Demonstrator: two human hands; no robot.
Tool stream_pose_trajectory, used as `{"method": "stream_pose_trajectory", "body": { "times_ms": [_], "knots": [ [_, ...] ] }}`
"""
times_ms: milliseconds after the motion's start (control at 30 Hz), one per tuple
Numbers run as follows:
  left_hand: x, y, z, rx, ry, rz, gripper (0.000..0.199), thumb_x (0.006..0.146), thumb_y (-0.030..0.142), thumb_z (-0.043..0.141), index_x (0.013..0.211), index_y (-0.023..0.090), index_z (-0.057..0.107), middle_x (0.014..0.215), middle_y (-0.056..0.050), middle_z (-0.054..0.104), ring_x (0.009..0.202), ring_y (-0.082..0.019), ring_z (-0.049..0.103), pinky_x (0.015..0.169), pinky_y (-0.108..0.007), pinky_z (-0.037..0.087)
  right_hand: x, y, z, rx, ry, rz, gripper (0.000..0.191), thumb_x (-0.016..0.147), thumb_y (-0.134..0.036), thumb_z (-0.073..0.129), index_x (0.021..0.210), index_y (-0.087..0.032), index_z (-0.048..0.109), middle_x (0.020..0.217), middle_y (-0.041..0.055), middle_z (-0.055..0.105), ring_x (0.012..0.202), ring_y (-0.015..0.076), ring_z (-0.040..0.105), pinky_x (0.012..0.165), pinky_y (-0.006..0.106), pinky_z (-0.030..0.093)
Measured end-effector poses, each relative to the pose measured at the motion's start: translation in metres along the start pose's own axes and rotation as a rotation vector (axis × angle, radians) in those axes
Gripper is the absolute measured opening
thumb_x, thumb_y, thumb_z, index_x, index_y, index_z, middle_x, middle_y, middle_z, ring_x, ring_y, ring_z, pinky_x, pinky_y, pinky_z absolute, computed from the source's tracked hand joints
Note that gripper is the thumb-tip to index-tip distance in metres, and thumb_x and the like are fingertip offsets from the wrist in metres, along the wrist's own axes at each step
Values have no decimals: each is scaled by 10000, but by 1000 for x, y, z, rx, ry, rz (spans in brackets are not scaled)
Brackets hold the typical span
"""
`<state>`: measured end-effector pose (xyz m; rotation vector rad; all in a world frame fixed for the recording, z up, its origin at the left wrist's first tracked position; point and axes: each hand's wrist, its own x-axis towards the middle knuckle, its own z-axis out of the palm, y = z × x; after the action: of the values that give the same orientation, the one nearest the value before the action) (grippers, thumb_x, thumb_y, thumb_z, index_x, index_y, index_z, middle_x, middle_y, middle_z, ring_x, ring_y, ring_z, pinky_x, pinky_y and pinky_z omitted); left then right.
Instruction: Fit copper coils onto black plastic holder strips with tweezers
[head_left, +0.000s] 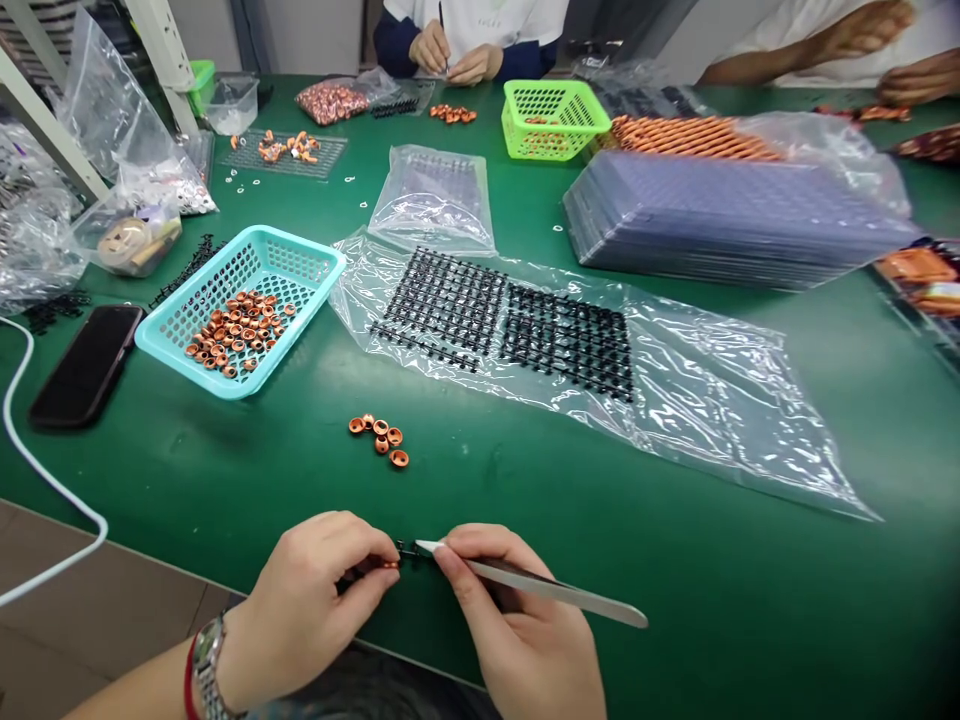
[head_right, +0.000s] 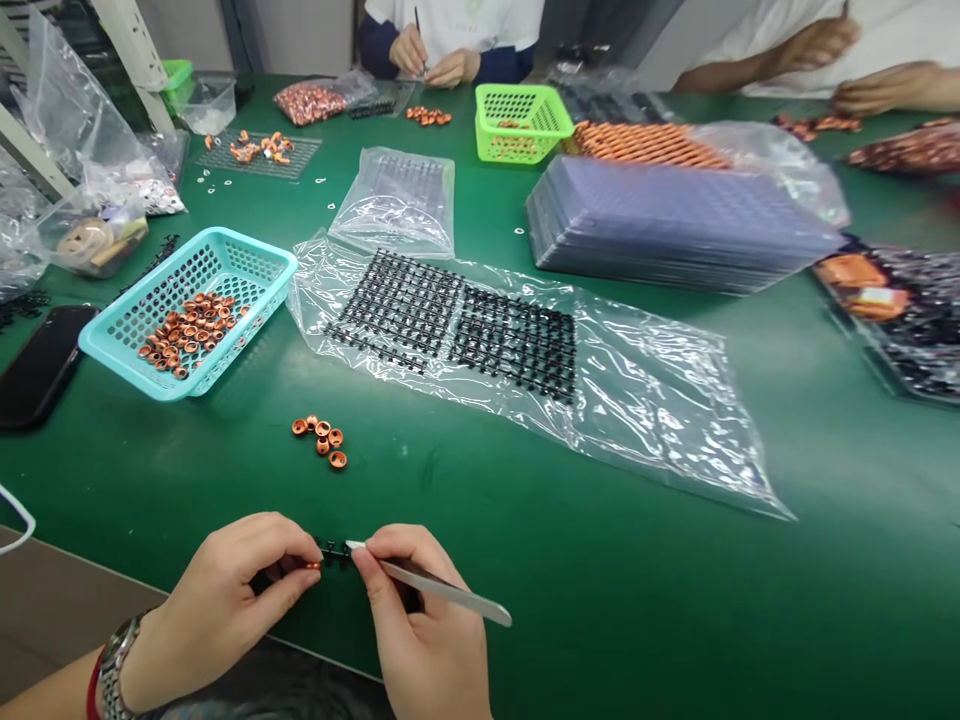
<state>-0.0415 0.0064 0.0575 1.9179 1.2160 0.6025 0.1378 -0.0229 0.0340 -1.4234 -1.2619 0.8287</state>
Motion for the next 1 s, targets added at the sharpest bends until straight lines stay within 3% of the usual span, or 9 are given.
{"method": "stream_pose_trajectory", "body": {
  "times_ms": [300,467,633,800,1000],
  "knots": [
    [-2,7,-2,-107,54,-80,79,888,145,618,887,196,678,783,9,718,673,-110,643,652,-184,498,4,-2,-12,90,59,63,120,848,-291,736,758,-220,702,756,34,700,606,147,670,508,182,539],
    [-2,11,5,-208,62,-96,90,866,165,669,919,193,735,781,7,752,672,-108,667,656,-165,509,-6,0,-19,149,90,-46,80,875,-223,711,804,-231,676,783,23,686,698,150,683,591,191,562],
    [0,14,11,-279,25,-129,140,825,115,696,936,181,751,801,-5,759,688,-111,672,661,-157,512,-18,3,-14,241,27,-163,123,897,-109,663,920,-229,649,845,22,678,778,139,681,639,192,571],
    [-1,16,12,-338,-5,-170,161,812,98,705,931,187,766,804,-11,760,711,-119,677,684,-166,519,-22,9,-9,231,-2,-170,150,901,-82,644,942,-225,631,873,20,664,807,125,672,661,175,574],
    [1,19,13,-537,-32,-295,118,819,201,733,928,176,771,861,-44,742,759,-149,682,698,-205,542,-24,10,-9,226,-4,-187,167,897,-58,633,946,-217,624,876,18,654,809,118,665,668,171,568]
  ]
}}
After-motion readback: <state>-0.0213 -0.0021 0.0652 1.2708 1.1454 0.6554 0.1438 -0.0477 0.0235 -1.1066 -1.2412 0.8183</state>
